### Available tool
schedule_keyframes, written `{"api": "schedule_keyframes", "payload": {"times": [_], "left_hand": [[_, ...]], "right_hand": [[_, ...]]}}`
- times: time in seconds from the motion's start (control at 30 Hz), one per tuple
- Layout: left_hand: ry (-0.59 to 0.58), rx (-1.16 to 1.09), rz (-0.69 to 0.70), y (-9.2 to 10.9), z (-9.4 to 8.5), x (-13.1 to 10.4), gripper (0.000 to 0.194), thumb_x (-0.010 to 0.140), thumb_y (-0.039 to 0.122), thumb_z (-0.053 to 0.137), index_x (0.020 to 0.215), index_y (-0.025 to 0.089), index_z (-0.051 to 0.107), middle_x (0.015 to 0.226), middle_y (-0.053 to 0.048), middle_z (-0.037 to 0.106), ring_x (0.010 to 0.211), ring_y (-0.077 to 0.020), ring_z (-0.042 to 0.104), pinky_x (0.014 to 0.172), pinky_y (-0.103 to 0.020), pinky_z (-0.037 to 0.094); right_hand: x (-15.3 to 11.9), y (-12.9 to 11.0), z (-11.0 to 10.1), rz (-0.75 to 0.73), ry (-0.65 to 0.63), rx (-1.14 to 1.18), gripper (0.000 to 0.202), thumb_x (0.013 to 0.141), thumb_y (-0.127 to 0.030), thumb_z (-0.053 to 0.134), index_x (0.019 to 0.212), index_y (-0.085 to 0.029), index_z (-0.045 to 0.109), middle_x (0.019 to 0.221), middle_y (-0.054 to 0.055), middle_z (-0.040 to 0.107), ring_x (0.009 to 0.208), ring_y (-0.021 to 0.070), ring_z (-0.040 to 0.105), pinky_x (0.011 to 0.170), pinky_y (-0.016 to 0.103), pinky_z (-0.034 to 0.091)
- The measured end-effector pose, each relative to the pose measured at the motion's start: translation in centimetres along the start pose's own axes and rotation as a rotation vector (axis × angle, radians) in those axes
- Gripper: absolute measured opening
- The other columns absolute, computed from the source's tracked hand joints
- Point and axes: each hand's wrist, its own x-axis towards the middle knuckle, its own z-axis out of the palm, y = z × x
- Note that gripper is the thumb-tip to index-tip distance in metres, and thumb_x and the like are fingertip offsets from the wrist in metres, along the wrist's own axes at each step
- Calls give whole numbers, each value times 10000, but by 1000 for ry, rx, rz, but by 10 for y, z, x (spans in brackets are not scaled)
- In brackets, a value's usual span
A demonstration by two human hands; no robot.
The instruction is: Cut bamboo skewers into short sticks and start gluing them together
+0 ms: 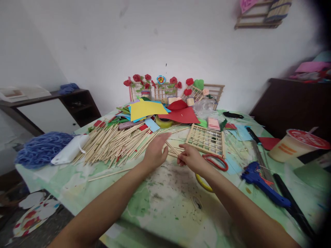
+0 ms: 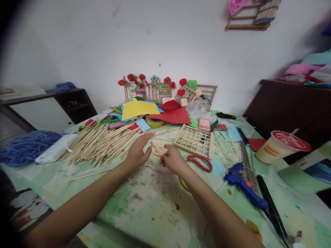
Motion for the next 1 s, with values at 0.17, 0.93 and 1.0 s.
{"api": "schedule_keyframes", "payload": {"times": [0.17, 0.93, 1.0], "left_hand": [[-410, 167, 218, 9, 17, -7, 515, 784, 140, 518, 1293, 203, 475, 1224, -127, 576, 1147, -246, 511, 998, -419, 351], [-77, -713, -611, -1, 32, -13, 330, 712, 345, 691, 933, 136, 564, 874, -81, 676, 815, -185, 659, 815, -332, 474], [-80, -705, -623, 0, 33, -13, 320, 724, 350, 681, 933, 135, 569, 864, -75, 677, 808, -175, 659, 821, -326, 473]], "right_hand": [[-3, -5, -2, 29, -54, 112, 298, 682, -37, 425, 924, -104, 587, 507, -34, 540, 449, 93, 507, 468, 200, 396], [-63, 48, -65, -120, 114, -963, 524, 704, -271, 542, 1201, -104, 542, 1215, 156, 564, 1161, 269, 475, 991, 357, 331], [-63, 51, -60, -139, 135, -1006, 569, 656, -202, 530, 1216, -97, 533, 1228, 161, 551, 1169, 274, 462, 1004, 371, 315]]}}
